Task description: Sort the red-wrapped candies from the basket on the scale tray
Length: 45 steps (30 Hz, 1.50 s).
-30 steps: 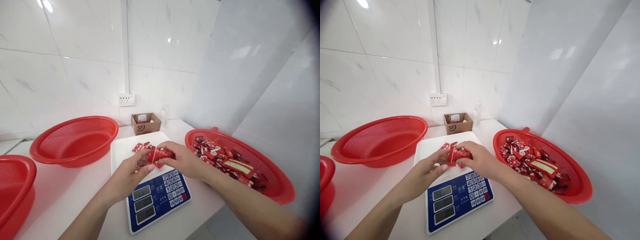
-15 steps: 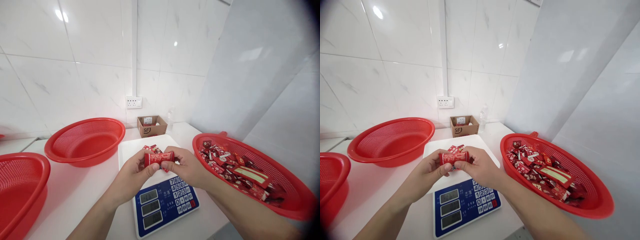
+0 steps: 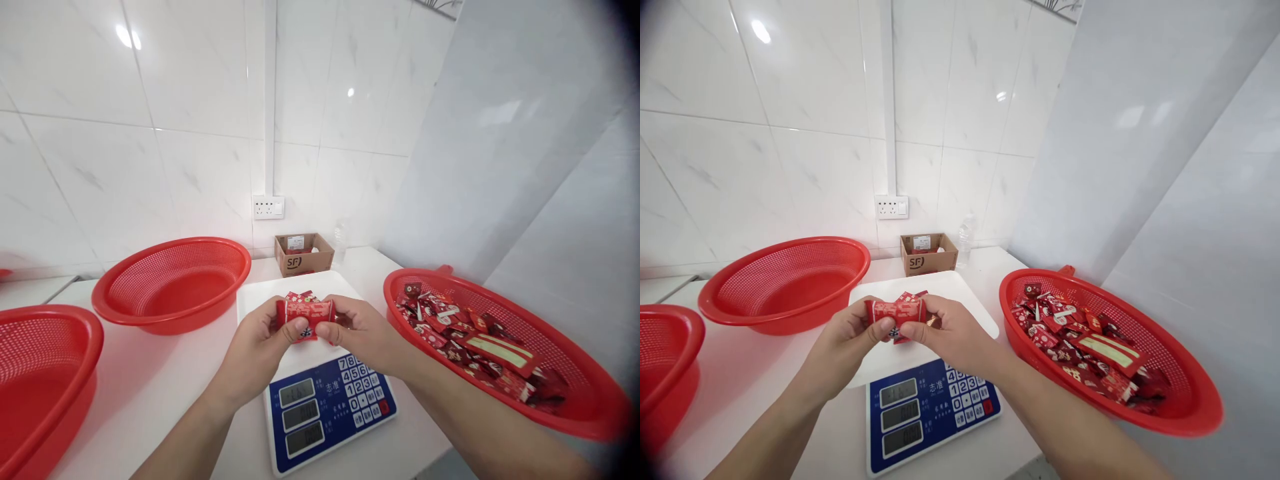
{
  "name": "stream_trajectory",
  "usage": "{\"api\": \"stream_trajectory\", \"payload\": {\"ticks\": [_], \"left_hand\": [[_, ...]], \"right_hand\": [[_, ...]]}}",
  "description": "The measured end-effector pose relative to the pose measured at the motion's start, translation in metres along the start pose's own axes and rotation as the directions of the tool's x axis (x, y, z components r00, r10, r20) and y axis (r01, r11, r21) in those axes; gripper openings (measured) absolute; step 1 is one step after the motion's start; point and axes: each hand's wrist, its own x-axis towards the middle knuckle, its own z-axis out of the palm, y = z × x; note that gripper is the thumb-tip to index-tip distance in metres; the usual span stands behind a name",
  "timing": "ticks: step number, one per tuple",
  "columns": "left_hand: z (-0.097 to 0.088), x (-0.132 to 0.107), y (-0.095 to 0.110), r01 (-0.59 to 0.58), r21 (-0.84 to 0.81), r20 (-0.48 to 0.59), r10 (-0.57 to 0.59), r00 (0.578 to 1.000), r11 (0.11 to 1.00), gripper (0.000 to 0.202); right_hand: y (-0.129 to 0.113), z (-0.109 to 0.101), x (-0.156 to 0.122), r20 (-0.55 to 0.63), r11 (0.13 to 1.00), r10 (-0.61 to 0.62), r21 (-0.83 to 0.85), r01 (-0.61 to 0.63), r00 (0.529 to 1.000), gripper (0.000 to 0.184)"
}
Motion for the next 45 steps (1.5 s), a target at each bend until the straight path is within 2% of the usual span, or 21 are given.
{"api": "stream_trajectory", "payload": {"ticks": [2, 4, 6, 8, 12, 19, 27, 32, 39, 45], "left_hand": [[-0.006, 0.002, -0.001, -0.027, -0.029, -0.118, 0.023, 0.993, 0.999, 0.025], [-0.015, 0.005, 0.000, -0.066, -0.096, -0.259, 0.039, 0.965, 0.993, 0.026], [-0.022, 0.007, 0.004, -0.092, -0.177, -0.360, 0.022, 0.933, 0.980, 0.026], [-0.027, 0.009, 0.008, -0.093, -0.236, -0.394, -0.008, 0.919, 0.967, 0.028], [-0.028, 0.008, 0.010, -0.103, -0.231, -0.385, 0.006, 0.923, 0.968, 0.027], [-0.024, 0.005, 0.007, -0.083, -0.154, -0.333, 0.028, 0.943, 0.985, 0.027], [-0.022, 0.005, 0.008, -0.067, -0.144, -0.322, 0.018, 0.947, 0.987, 0.028], [-0.020, 0.005, 0.007, -0.066, -0.139, -0.318, 0.019, 0.948, 0.988, 0.029], [-0.021, 0.005, 0.007, -0.069, -0.150, -0.317, 0.018, 0.948, 0.986, 0.028], [-0.022, 0.004, 0.005, -0.065, -0.151, -0.306, 0.016, 0.952, 0.986, 0.027]], "right_hand": [[0.008, -0.004, 0.003, -0.049, 0.998, 0.011, -0.055, -0.014, 0.999, 0.026], [0.020, -0.010, 0.006, -0.136, 0.958, -0.007, -0.285, -0.032, 0.991, 0.026], [0.034, -0.015, 0.008, -0.152, 0.841, -0.038, -0.539, -0.051, 0.988, 0.023], [0.048, -0.018, 0.008, -0.085, 0.759, -0.020, -0.650, -0.041, 0.996, 0.021], [0.065, -0.015, 0.005, 0.026, 0.714, 0.054, -0.700, -0.020, 0.998, 0.022], [0.069, -0.021, 0.010, -0.014, 0.636, 0.129, -0.766, -0.094, 0.992, 0.028], [0.062, -0.007, 0.017, 0.059, 0.610, 0.040, -0.792, 0.022, 0.997, 0.031], [0.068, 0.003, 0.032, 0.093, 0.570, 0.016, -0.819, 0.067, 0.996, 0.036], [0.071, 0.003, 0.038, 0.113, 0.554, -0.013, -0.826, 0.102, 0.993, 0.039], [0.074, 0.001, 0.030, 0.141, 0.582, -0.027, -0.803, 0.130, 0.990, 0.031]]}}
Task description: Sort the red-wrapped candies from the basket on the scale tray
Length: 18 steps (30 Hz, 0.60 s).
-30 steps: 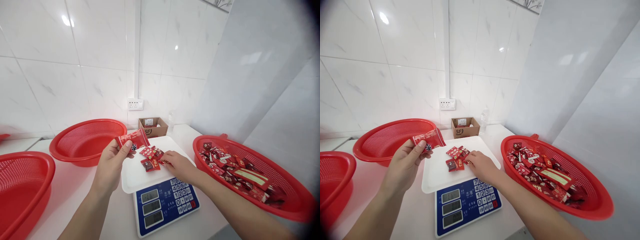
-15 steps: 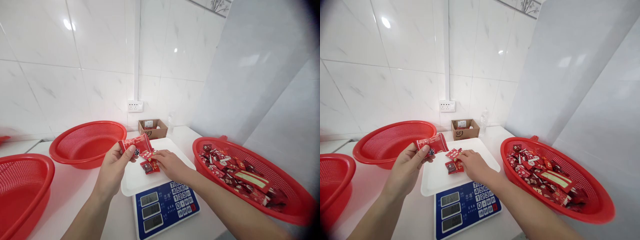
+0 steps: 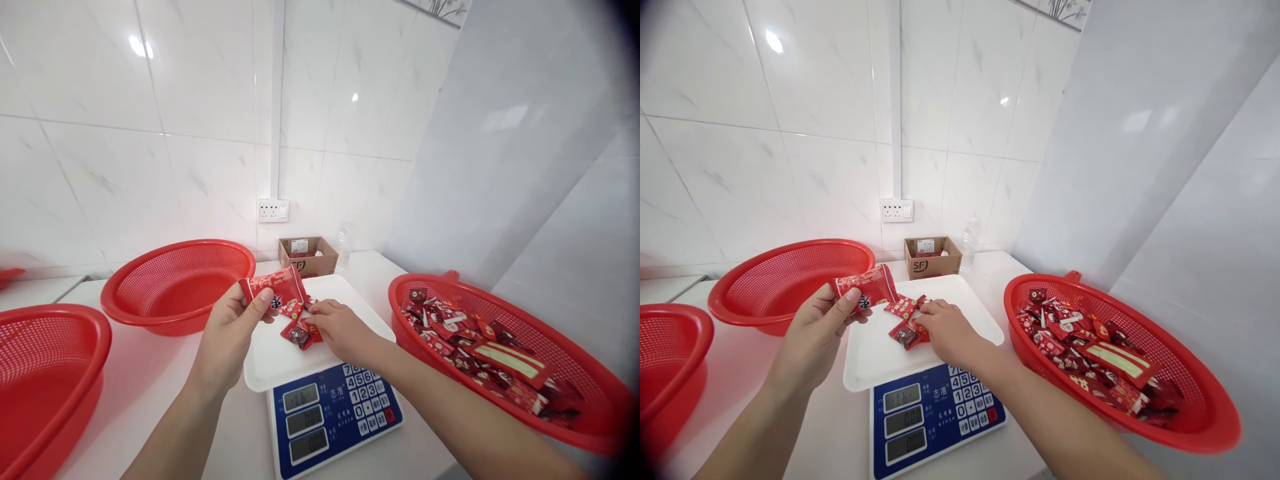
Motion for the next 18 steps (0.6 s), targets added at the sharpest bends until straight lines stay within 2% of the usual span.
{"api": "stream_trajectory", "payload": {"ticks": [5, 8, 9, 10, 11, 13, 14, 15, 16, 18], "left_hand": [[0.000, 0.002, 0.001, -0.005, 0.055, 0.019, 0.004, 1.000, 0.998, 0.028], [0.000, 0.003, 0.000, -0.005, 0.151, 0.071, -0.006, 0.997, 0.989, 0.028], [0.000, 0.003, 0.000, 0.000, 0.191, 0.095, -0.019, 0.995, 0.982, 0.027], [0.001, 0.003, -0.001, 0.007, 0.227, 0.117, -0.035, 0.992, 0.974, 0.027], [0.002, 0.002, -0.002, 0.015, 0.254, 0.137, -0.051, 0.989, 0.967, 0.026], [0.005, 0.002, -0.007, 0.032, 0.278, 0.160, -0.079, 0.984, 0.960, 0.026], [0.007, 0.002, -0.009, 0.039, 0.279, 0.164, -0.088, 0.983, 0.960, 0.026], [0.009, 0.002, -0.012, 0.046, 0.273, 0.168, -0.095, 0.981, 0.961, 0.027], [0.010, 0.002, -0.015, 0.054, 0.268, 0.174, -0.104, 0.979, 0.962, 0.029], [0.013, 0.002, -0.021, 0.067, 0.259, 0.197, -0.121, 0.973, 0.964, 0.031]], "right_hand": [[0.000, -0.002, 0.000, -0.048, 0.995, 0.034, 0.090, -0.029, 0.998, 0.028], [-0.005, -0.015, -0.003, -0.105, 0.980, 0.093, 0.184, -0.073, 0.990, 0.028], [-0.007, -0.020, -0.004, -0.112, 0.960, 0.115, 0.268, -0.081, 0.987, 0.030], [-0.009, -0.026, -0.005, -0.105, 0.916, 0.128, 0.393, -0.077, 0.986, 0.032], [-0.012, -0.031, -0.006, -0.088, 0.837, 0.128, 0.544, -0.060, 0.988, 0.035], [-0.017, -0.038, -0.008, -0.044, 0.585, 0.105, 0.811, -0.026, 0.993, 0.039], [-0.019, -0.040, -0.009, -0.027, 0.466, 0.093, 0.885, -0.019, 0.995, 0.039], [-0.022, -0.040, -0.008, -0.018, 0.392, 0.093, 0.920, -0.020, 0.995, 0.038], [-0.023, -0.039, -0.008, -0.011, 0.349, 0.108, 0.937, -0.028, 0.994, 0.036], [-0.024, -0.036, -0.005, 0.003, 0.315, 0.169, 0.947, -0.057, 0.986, 0.031]]}}
